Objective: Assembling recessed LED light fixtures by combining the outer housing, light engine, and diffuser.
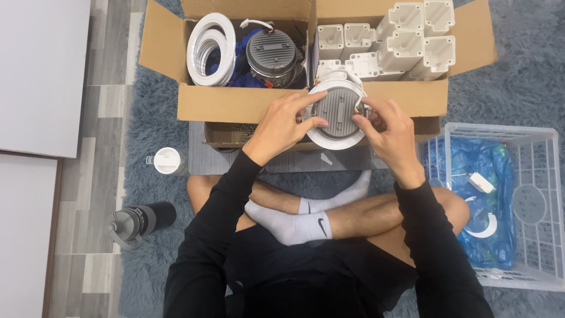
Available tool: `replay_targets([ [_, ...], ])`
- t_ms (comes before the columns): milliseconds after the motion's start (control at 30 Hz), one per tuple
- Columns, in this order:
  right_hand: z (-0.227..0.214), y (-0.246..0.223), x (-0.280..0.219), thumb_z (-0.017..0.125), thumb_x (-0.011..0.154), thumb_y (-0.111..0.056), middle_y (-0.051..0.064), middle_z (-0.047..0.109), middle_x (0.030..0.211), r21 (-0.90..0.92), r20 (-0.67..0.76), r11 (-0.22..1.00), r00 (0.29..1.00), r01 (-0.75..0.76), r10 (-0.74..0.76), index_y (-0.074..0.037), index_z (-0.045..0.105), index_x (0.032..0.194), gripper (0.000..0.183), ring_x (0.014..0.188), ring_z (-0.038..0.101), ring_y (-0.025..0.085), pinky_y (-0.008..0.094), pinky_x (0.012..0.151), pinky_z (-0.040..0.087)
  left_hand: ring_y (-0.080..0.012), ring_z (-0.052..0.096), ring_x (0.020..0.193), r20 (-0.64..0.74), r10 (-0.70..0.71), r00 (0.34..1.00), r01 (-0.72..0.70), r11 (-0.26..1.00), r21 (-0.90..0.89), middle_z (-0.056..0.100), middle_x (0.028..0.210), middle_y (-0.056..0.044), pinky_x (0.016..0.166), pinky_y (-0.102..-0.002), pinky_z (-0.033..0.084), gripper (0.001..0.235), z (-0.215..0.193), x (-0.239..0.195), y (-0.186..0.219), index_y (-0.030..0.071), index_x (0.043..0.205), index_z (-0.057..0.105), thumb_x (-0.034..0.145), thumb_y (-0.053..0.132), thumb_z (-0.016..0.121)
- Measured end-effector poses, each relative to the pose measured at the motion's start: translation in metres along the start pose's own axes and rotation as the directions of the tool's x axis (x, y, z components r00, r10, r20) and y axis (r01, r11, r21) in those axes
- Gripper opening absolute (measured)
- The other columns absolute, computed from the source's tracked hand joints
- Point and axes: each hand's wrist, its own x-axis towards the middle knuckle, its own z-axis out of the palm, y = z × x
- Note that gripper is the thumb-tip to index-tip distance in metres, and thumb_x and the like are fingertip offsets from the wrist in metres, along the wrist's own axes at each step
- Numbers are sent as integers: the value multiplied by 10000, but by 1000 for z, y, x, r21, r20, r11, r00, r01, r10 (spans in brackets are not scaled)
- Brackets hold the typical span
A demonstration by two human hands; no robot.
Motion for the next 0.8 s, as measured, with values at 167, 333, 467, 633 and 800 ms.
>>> replay_targets([
  [167, 0, 2, -3, 891, 1061, -287, 106, 644, 866, -18, 6, 1000, 1000, -3, 3, -75, 798, 1332, 356, 762, 693, 303, 424, 661, 542, -263, 684, 812, 12, -4, 1000, 4, 1000, 30, 652, 832, -95, 782, -389, 605, 550, 0, -2, 3, 191, 1469, 715, 1006, 470, 820],
  [333, -1, 0, 1, 884, 1046, -315, 139, 642, 852, -57, 20, 998, 1000, 3, -2, -60, 794, 1316, 382, 806, 708, 367, 479, 694, 546, -401, 723, 1000, -13, 89, 996, -84, 975, 204, 740, 1020, -196, 910, -508, 601, 559, -8, -1, 12, 178, 1423, 738, 1002, 545, 759],
  [467, -1, -2, 0, 919, 987, -301, 106, 657, 836, -42, 5, 998, 999, -40, 40, -114, 807, 1313, 392, 732, 694, 323, 426, 680, 551, -311, 634, 986, -18, 88, 996, -72, 901, 428, 693, 1144, -141, 827, -420, 516, 504, -4, 4, 24, 202, 1342, 776, 919, 472, 823],
  [633, 3, 1, -2, 932, 960, -328, 104, 663, 834, -65, -12, 997, 999, -40, 39, -141, 813, 1299, 405, 723, 692, 324, 433, 679, 557, -358, 631, 1138, 69, 124, 990, -141, 919, 368, 600, 1351, -200, 895, -444, 521, 554, 1, 11, 47, 84, 1399, 692, 892, 278, 804],
  [800, 3, 2, -2, 933, 956, -330, 88, 659, 837, -66, -16, 996, 998, -54, 53, -169, 817, 1274, 375, 724, 689, 312, 408, 709, 565, -469, 538, 1419, 127, 94, 987, -137, 912, 388, 536, 1522, -308, 1077, -532, 496, 894, 23, 14, 44, 20, 1441, 574, 770, 498, 922],
])
